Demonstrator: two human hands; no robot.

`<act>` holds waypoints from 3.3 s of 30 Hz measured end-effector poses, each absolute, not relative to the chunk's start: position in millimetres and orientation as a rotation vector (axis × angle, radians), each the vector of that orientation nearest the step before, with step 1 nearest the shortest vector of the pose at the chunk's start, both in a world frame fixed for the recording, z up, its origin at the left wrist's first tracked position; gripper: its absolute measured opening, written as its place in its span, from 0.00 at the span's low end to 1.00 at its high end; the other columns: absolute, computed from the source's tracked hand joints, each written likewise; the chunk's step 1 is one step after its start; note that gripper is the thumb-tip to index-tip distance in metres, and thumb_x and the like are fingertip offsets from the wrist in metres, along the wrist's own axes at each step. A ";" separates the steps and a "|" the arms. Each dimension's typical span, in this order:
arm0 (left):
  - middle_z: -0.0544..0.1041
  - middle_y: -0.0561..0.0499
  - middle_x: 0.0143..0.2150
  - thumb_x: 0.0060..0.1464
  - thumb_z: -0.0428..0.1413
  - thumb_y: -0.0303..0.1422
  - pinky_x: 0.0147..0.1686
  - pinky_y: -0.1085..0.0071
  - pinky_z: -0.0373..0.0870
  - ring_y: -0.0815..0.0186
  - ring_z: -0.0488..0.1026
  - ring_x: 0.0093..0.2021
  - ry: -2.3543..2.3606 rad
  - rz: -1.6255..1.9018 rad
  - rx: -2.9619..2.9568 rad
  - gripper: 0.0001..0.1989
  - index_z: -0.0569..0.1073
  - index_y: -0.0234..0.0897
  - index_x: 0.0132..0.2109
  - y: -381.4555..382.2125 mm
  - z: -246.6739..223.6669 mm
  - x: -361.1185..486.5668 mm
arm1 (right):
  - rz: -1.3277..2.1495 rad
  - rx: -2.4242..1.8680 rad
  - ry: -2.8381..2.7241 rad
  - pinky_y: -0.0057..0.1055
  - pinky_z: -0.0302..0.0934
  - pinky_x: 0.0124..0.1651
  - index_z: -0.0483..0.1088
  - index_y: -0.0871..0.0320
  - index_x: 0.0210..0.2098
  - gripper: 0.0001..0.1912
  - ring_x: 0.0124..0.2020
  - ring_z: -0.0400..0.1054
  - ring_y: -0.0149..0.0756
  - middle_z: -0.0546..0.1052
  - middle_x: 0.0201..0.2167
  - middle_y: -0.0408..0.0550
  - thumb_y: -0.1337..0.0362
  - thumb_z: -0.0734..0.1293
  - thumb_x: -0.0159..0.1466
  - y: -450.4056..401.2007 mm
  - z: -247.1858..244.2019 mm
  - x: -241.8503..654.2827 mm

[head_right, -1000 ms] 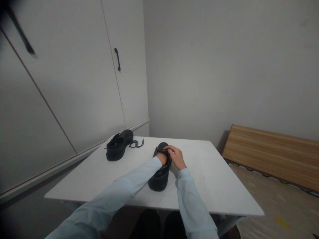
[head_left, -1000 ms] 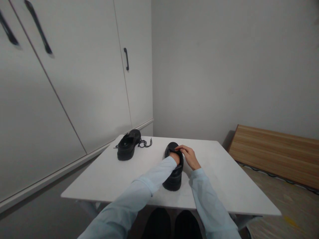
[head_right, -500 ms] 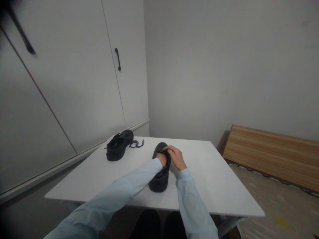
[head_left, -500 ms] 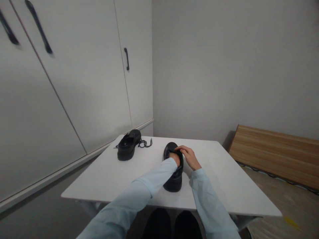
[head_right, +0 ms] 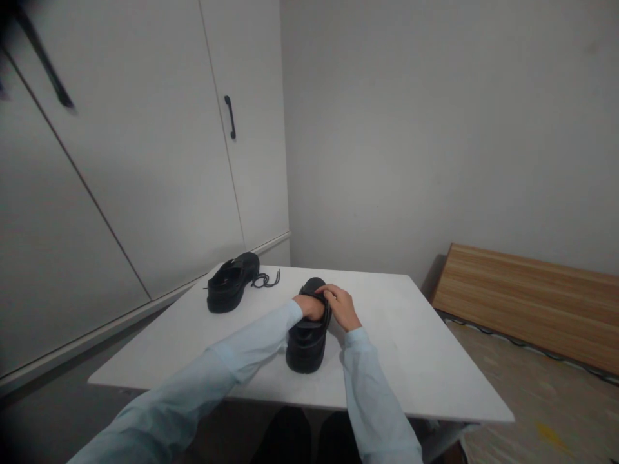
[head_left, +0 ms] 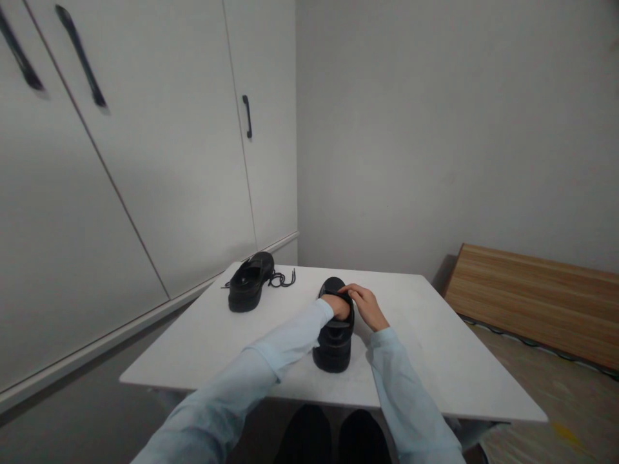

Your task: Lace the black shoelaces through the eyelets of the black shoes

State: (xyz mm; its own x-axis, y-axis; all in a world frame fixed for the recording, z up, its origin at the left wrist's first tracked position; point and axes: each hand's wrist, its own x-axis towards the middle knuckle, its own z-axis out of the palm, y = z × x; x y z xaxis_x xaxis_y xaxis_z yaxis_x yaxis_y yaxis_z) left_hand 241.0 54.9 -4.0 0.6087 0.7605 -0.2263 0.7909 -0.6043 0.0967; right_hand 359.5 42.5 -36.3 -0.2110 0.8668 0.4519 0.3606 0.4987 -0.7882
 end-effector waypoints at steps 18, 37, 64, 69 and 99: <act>0.77 0.45 0.44 0.53 0.57 0.44 0.39 0.67 0.67 0.57 0.75 0.43 1.381 -0.034 2.801 0.20 0.72 0.38 0.49 -64.7 65.7 183.0 | 0.636 -1.036 -1.810 0.35 0.60 0.48 0.77 0.54 0.34 0.17 0.42 0.71 0.40 0.80 0.37 0.46 0.62 0.57 0.60 40.7 -34.9 357.4; 0.77 0.47 0.43 0.48 0.63 0.41 0.39 0.67 0.66 0.56 0.75 0.43 1.288 0.062 2.816 0.20 0.71 0.37 0.45 -54.6 18.6 175.0 | 0.657 -1.037 -1.811 0.35 0.59 0.49 0.77 0.54 0.35 0.17 0.43 0.71 0.40 0.79 0.38 0.46 0.63 0.57 0.61 41.5 -35.8 358.5; 0.79 0.40 0.36 0.45 0.62 0.50 0.33 0.69 0.69 0.53 0.77 0.39 1.243 -0.227 2.871 0.22 0.78 0.33 0.34 -42.2 40.9 181.2 | 0.648 -1.041 -1.816 0.35 0.59 0.47 0.76 0.55 0.34 0.17 0.42 0.71 0.40 0.79 0.37 0.47 0.62 0.56 0.61 40.4 -35.0 357.8; 0.79 0.41 0.34 0.49 0.58 0.51 0.32 0.69 0.69 0.54 0.77 0.37 1.176 -0.324 2.862 0.23 0.78 0.33 0.32 -37.0 43.6 181.4 | 0.646 -1.026 -1.816 0.35 0.59 0.48 0.76 0.55 0.34 0.17 0.43 0.71 0.40 0.79 0.37 0.47 0.62 0.56 0.61 39.8 -35.0 357.1; 0.78 0.51 0.29 0.49 0.60 0.44 0.29 0.75 0.65 0.67 0.73 0.29 0.801 -0.190 2.517 0.15 0.76 0.36 0.33 -7.4 49.4 173.1 | 0.563 -0.909 -1.964 0.40 0.56 0.51 0.76 0.54 0.37 0.12 0.44 0.66 0.41 0.77 0.38 0.49 0.61 0.60 0.63 34.8 -30.2 352.1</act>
